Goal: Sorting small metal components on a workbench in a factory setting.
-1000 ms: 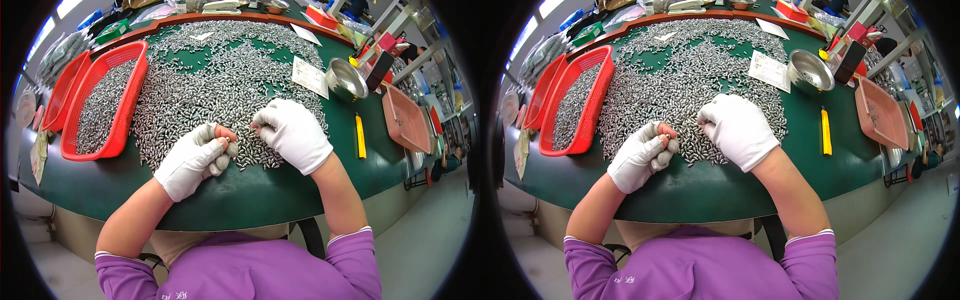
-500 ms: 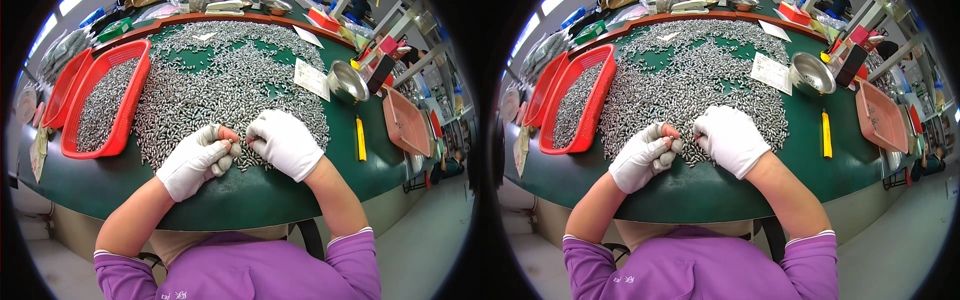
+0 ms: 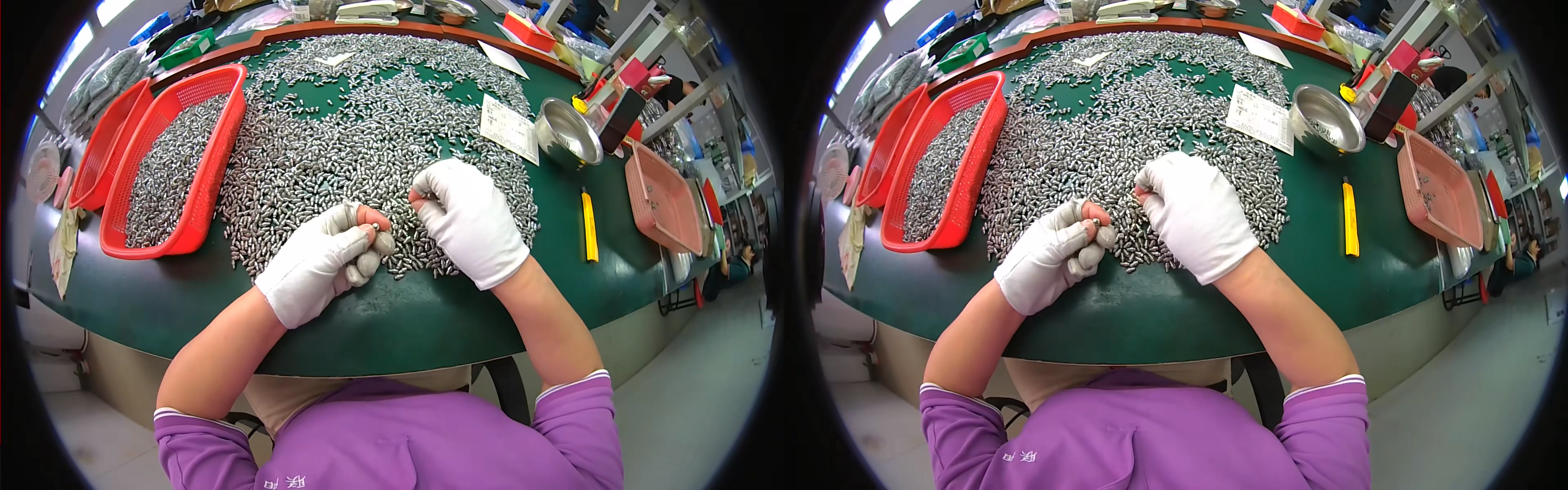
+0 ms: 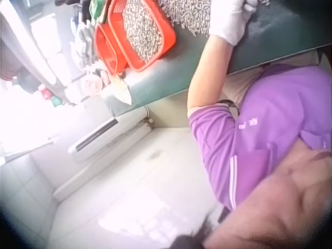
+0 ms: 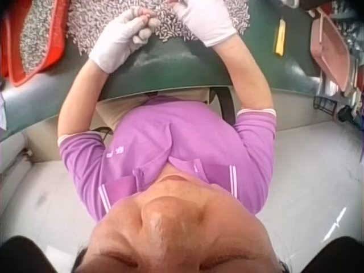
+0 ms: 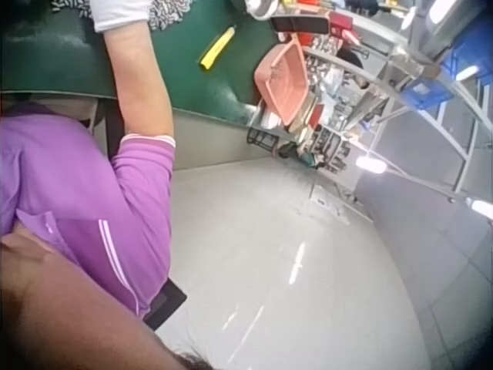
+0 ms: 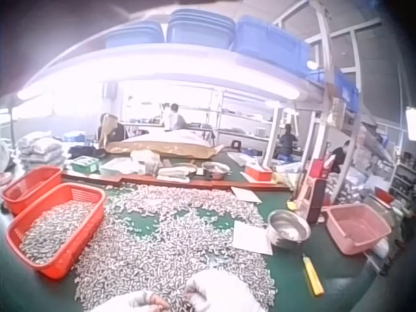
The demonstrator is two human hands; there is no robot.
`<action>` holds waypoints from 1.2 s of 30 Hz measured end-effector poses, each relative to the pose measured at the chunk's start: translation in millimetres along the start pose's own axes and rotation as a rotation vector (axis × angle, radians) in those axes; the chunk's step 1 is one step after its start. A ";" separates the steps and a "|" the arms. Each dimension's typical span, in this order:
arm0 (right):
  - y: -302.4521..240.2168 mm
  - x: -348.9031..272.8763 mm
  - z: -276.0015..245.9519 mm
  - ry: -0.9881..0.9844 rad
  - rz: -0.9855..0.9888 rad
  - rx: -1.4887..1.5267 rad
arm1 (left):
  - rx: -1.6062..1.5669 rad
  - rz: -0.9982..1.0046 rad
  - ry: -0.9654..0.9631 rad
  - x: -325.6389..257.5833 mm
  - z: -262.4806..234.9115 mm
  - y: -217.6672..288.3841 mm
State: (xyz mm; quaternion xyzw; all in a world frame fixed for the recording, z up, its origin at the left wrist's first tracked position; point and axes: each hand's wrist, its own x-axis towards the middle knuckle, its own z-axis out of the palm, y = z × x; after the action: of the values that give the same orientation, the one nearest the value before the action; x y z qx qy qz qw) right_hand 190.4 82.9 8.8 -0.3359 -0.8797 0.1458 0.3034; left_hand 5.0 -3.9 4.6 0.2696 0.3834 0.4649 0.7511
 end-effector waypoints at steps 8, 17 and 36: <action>3.1 0.2 -6.4 -0.094 -0.110 -0.072 | -0.094 0.033 -0.017 2.0 -6.0 -3.1; 4.0 -0.4 9.1 -0.132 -0.132 -0.058 | -0.133 0.035 -0.044 2.9 -7.3 -1.9; -3.4 3.6 2.0 0.094 -0.250 0.186 | 0.064 0.030 -0.009 0.2 -1.4 -3.2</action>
State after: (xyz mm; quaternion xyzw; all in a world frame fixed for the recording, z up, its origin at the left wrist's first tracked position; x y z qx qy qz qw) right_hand 185.3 82.7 10.4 -0.2006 -0.8823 0.1719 0.3897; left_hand 5.4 -5.0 1.3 0.3014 0.3907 0.4625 0.7366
